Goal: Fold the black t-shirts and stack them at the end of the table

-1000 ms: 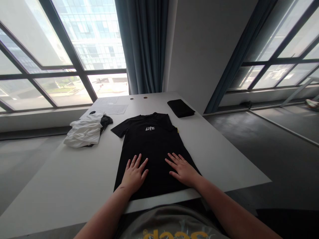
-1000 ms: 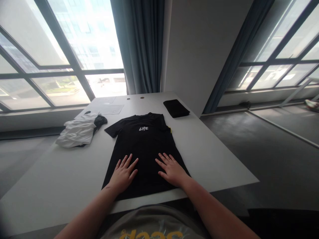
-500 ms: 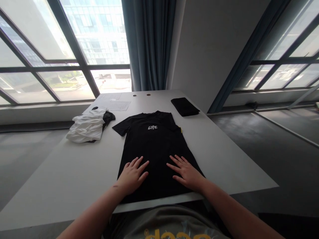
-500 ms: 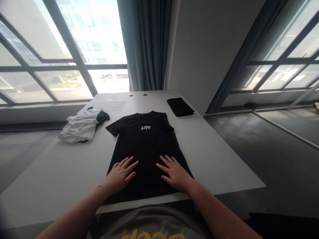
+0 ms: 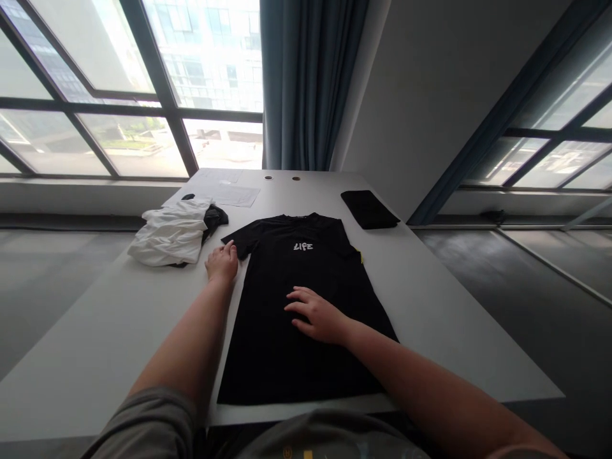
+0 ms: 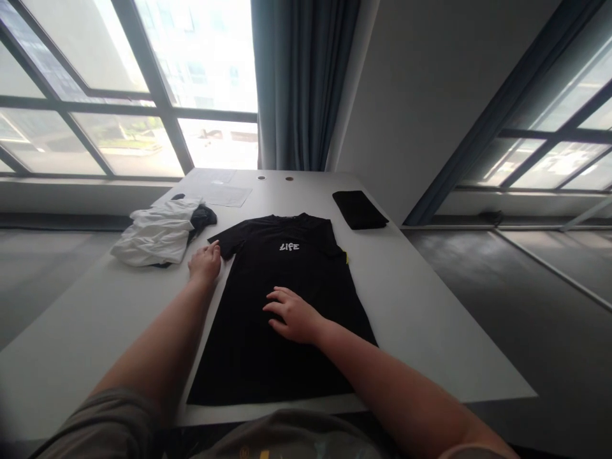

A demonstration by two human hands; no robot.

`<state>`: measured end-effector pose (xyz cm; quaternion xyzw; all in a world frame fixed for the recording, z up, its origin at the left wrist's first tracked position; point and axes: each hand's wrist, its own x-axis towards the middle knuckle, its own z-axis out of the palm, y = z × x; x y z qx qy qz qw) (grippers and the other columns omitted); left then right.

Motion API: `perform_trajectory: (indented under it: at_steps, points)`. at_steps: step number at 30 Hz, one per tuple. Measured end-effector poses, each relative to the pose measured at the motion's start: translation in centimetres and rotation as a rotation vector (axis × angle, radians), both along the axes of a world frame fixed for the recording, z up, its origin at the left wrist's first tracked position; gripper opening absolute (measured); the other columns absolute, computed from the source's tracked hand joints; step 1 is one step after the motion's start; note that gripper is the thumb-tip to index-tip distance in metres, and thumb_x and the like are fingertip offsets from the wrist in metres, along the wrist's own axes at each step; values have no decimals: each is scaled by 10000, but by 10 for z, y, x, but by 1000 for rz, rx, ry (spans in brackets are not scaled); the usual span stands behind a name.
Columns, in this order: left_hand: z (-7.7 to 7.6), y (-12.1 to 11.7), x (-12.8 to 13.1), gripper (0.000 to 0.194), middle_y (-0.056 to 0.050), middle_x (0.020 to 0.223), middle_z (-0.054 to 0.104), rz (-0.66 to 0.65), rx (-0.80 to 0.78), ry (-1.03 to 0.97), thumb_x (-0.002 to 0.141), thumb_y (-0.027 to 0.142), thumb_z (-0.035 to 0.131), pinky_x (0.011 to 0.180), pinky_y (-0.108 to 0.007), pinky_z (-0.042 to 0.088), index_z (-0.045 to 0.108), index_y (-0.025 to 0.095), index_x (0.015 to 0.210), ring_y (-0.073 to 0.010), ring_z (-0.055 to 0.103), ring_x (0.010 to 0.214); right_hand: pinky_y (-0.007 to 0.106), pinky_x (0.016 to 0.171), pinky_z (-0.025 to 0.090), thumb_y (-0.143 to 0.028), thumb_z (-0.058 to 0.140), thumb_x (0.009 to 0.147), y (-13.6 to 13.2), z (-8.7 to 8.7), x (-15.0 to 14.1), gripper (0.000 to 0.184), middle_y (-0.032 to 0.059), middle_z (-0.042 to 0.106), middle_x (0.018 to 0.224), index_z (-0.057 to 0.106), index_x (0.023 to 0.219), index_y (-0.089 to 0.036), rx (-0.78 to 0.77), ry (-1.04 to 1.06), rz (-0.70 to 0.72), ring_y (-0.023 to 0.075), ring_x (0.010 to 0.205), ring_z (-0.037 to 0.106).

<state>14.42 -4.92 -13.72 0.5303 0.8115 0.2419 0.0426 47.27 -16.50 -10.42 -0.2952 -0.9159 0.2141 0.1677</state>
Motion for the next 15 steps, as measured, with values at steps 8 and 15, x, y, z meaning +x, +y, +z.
perform_trajectory:
  at_steps: [8, 15]
  points:
    - [-13, 31, -9, 517, -147, 1620, 449, -22, -81, 78, 1069, 455, 338, 1206, -584, 278, 621, 281, 1466, -355, 366, 1506, 451, 1223, 371, -259, 691, 932, 118, -10, -107, 395, 145, 674, 1309, 697, 1313, -155, 118, 29, -88, 269, 1320, 560]
    - [-22, 49, -24, 505, -182, 1616, 450, -76, -33, 87, 1055, 361, 364, 1212, -643, 253, 614, 188, 1457, -366, 388, 1504, 484, 1223, 326, -365, 653, 974, 167, -32, -146, 507, 165, 573, 1497, 623, 1433, -151, 91, -73, -212, 301, 1424, 467]
